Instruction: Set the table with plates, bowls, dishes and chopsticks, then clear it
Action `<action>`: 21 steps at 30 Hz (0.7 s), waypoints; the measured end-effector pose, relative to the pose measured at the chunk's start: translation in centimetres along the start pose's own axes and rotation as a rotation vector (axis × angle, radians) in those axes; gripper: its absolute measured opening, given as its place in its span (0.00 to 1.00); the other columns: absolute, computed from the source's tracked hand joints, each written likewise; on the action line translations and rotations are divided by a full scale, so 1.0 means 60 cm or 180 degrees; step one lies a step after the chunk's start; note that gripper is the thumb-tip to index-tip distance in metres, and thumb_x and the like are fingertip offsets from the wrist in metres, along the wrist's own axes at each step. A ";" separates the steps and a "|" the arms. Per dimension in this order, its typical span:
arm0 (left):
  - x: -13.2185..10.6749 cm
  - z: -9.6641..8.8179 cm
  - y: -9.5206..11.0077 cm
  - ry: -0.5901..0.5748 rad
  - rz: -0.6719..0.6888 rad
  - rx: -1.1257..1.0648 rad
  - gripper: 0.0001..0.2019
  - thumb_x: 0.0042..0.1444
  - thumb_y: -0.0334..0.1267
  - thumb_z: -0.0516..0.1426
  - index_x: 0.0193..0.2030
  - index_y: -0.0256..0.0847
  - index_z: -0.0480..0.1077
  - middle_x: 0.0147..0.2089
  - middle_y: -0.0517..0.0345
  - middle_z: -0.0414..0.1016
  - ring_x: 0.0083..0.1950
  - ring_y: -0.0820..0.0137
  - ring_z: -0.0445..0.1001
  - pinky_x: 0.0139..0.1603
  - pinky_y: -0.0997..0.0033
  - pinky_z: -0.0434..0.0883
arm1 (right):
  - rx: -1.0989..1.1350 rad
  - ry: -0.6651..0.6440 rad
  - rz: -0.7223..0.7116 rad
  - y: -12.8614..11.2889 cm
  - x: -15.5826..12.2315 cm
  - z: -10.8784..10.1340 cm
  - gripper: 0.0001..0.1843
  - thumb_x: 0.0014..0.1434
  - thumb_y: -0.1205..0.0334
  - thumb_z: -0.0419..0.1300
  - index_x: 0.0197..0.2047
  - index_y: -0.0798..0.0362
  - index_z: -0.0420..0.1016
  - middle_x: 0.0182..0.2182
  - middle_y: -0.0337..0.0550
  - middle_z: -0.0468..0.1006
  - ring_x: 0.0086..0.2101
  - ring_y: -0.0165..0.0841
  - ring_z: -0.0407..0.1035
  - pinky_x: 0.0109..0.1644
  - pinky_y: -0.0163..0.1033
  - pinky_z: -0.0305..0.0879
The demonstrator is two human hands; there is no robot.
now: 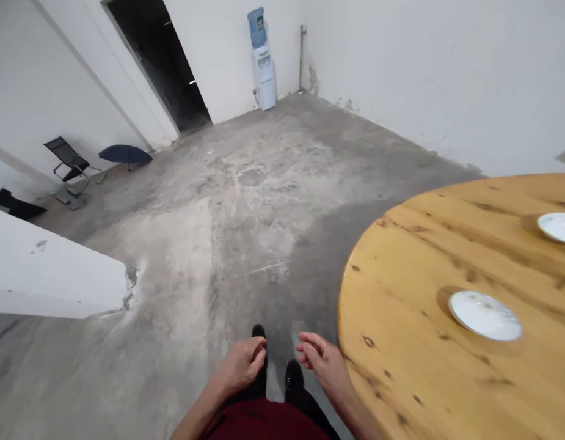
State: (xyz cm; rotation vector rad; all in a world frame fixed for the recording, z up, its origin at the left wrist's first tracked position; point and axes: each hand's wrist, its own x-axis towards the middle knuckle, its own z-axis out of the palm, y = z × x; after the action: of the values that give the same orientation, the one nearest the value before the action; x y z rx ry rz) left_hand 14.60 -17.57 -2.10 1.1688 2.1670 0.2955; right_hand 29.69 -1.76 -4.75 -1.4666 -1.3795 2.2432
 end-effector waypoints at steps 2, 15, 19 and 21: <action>0.044 -0.019 -0.010 -0.0185 0.0088 0.0102 0.14 0.66 0.35 0.48 0.48 0.39 0.75 0.43 0.51 0.81 0.45 0.64 0.79 0.43 0.69 0.68 | 0.0051 0.0275 0.0016 -0.006 0.019 -0.009 0.35 0.33 0.42 0.65 0.42 0.58 0.76 0.31 0.48 0.82 0.27 0.33 0.73 0.32 0.36 0.70; 0.360 -0.232 -0.035 -0.0515 0.0837 0.0317 0.16 0.67 0.38 0.48 0.53 0.41 0.74 0.48 0.51 0.82 0.50 0.61 0.79 0.46 0.67 0.68 | 0.0693 0.1179 0.0256 -0.087 0.161 0.090 0.36 0.30 0.44 0.69 0.42 0.58 0.77 0.33 0.50 0.83 0.28 0.34 0.75 0.32 0.36 0.73; 0.445 -0.261 -0.004 -0.0831 0.1059 0.0365 0.18 0.67 0.38 0.48 0.55 0.39 0.74 0.49 0.50 0.82 0.50 0.60 0.79 0.49 0.66 0.69 | 0.0863 0.1337 0.0098 -0.154 0.202 0.116 0.35 0.33 0.44 0.68 0.42 0.59 0.78 0.33 0.49 0.82 0.28 0.32 0.74 0.32 0.36 0.71; 0.490 -0.269 0.022 -0.1068 0.1235 0.0363 0.18 0.67 0.37 0.48 0.55 0.40 0.74 0.47 0.52 0.82 0.48 0.62 0.79 0.48 0.67 0.69 | 0.1008 0.1508 0.0122 -0.180 0.223 0.113 0.34 0.34 0.44 0.67 0.41 0.59 0.78 0.32 0.49 0.82 0.27 0.32 0.73 0.31 0.36 0.70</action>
State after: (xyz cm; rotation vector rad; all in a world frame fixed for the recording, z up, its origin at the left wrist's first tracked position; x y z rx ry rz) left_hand -6.33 8.67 -1.96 1.5806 1.6793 0.1281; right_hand 13.68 7.49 -4.86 -1.7559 -0.8206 1.8485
